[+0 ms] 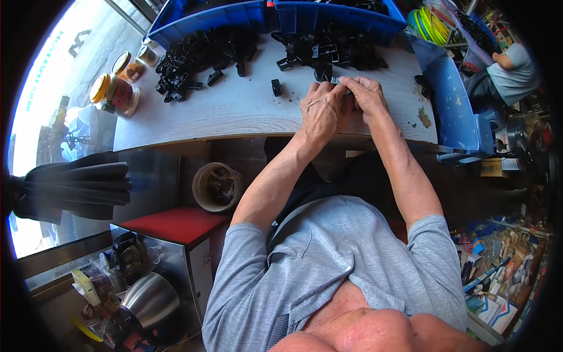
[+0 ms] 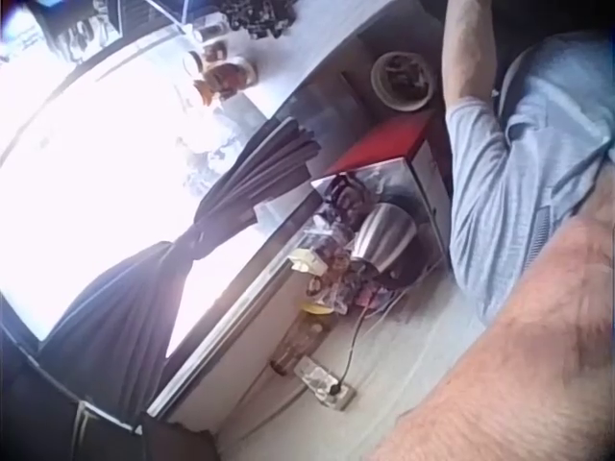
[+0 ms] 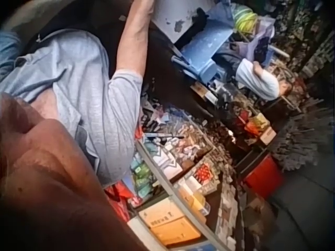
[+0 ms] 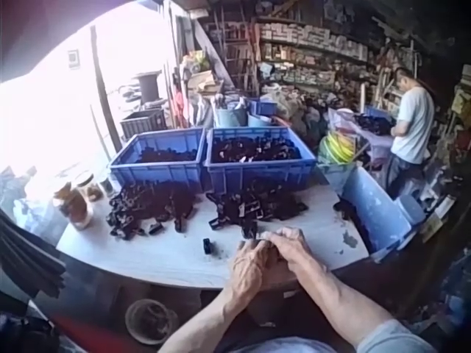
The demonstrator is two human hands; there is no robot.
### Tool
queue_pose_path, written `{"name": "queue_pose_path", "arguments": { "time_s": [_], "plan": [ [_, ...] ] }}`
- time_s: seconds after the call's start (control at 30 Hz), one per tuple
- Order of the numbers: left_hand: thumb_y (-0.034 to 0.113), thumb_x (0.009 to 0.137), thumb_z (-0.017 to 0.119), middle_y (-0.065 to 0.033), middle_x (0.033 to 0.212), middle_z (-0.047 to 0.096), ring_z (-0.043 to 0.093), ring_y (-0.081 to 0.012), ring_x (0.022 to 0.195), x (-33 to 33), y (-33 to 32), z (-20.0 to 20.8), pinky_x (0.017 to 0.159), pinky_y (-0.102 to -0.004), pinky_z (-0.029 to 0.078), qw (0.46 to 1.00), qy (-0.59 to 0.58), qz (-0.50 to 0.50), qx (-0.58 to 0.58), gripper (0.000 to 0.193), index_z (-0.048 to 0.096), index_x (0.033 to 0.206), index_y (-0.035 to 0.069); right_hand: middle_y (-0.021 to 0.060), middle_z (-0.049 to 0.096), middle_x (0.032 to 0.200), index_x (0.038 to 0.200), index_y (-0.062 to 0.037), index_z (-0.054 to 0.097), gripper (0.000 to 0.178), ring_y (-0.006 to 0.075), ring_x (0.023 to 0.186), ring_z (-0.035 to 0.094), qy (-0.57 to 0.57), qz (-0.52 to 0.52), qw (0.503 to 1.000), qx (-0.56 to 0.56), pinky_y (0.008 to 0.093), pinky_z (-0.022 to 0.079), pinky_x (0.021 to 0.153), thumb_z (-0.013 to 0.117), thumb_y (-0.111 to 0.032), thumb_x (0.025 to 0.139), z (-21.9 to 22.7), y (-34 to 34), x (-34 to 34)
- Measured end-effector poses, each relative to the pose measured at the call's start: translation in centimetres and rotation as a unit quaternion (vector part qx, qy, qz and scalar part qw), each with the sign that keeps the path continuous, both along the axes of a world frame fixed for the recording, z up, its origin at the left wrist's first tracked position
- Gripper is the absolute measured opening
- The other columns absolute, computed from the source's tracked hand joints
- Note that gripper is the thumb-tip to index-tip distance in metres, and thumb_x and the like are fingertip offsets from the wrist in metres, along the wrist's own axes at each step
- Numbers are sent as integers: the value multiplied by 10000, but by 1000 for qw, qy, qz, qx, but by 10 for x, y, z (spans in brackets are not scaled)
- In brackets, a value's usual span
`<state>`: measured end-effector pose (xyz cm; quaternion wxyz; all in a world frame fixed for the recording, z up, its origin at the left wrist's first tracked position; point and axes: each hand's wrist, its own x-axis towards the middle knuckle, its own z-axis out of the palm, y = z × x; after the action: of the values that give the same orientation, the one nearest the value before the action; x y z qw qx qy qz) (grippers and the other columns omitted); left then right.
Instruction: Assembling or inspecting small black plastic components at a factory workbench.
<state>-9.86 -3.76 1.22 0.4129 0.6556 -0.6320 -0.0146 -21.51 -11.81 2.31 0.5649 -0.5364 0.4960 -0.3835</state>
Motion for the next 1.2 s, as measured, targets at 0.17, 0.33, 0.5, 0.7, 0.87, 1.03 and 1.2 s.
{"name": "queue_pose_path", "arguments": {
  "time_s": [0.17, 0.33, 0.5, 0.7, 0.87, 1.03, 1.2],
  "plan": [
    [237, 823, 745, -102, 921, 694, 650, -322, 878, 13, 4, 4, 746, -447, 551, 999, -7, -47, -10, 197, 740, 983, 122, -7, 580, 661, 881, -47, 695, 335, 82, 534, 496, 38, 18, 999, -21, 244, 387, 481, 784, -370, 895, -3, 2, 2],
    [234, 813, 760, -113, 992, 708, 654, -325, 901, 26, 16, 8, 785, -423, 552, 996, -32, -77, -4, 188, 750, 925, 84, 6, 556, 643, 903, -25, 680, 432, 120, 527, 529, 62, -13, 998, -8, 312, 462, 460, 769, -448, 892, 1, 0, 6],
    [189, 831, 750, -112, 1055, 722, 660, -329, 947, 36, 14, 1, 829, -420, 553, 996, -67, -64, -11, 185, 744, 966, 62, 70, 569, 655, 1013, -8, 695, 511, 196, 488, 591, 62, -58, 992, 93, 370, 554, 457, 762, -500, 890, 23, 3, 11],
    [115, 827, 729, -132, 1101, 706, 656, -341, 985, 43, 15, 3, 860, -439, 549, 996, -48, -71, 19, 283, 712, 1106, 72, -4, 478, 558, 1015, -77, 659, 398, 159, 456, 573, 11, -102, 988, 115, 359, 578, 459, 798, -420, 871, 25, 4, 8],
    [-60, 802, 632, -125, 1237, 672, 630, -354, 1072, 78, 27, 13, 927, -434, 537, 995, -53, -11, -84, 430, 689, 1203, 86, -11, 492, 569, 1156, -77, 637, 412, 141, 477, 588, 4, -34, 998, 61, 342, 588, 470, 816, -288, 851, 21, 9, -3],
    [-68, 787, 630, -108, 1332, 649, 580, -334, 1227, 130, 37, 15, 996, -420, 520, 980, -199, -2, 6, 494, 682, 1253, 86, -18, 504, 584, 1324, -75, 595, 567, 105, 483, 568, 62, 101, 991, 58, 291, 546, 454, 819, -206, 820, 32, 17, -6],
    [-63, 804, 636, -104, 1330, 652, 599, -327, 1222, 142, 37, 12, 988, -419, 534, 973, -225, -37, 41, 467, 692, 1246, 79, -21, 512, 594, 1324, -70, 604, 564, 99, 463, 534, 147, 144, 978, 25, 278, 483, 415, 816, -160, 810, 40, 19, 5]
  ]
}}
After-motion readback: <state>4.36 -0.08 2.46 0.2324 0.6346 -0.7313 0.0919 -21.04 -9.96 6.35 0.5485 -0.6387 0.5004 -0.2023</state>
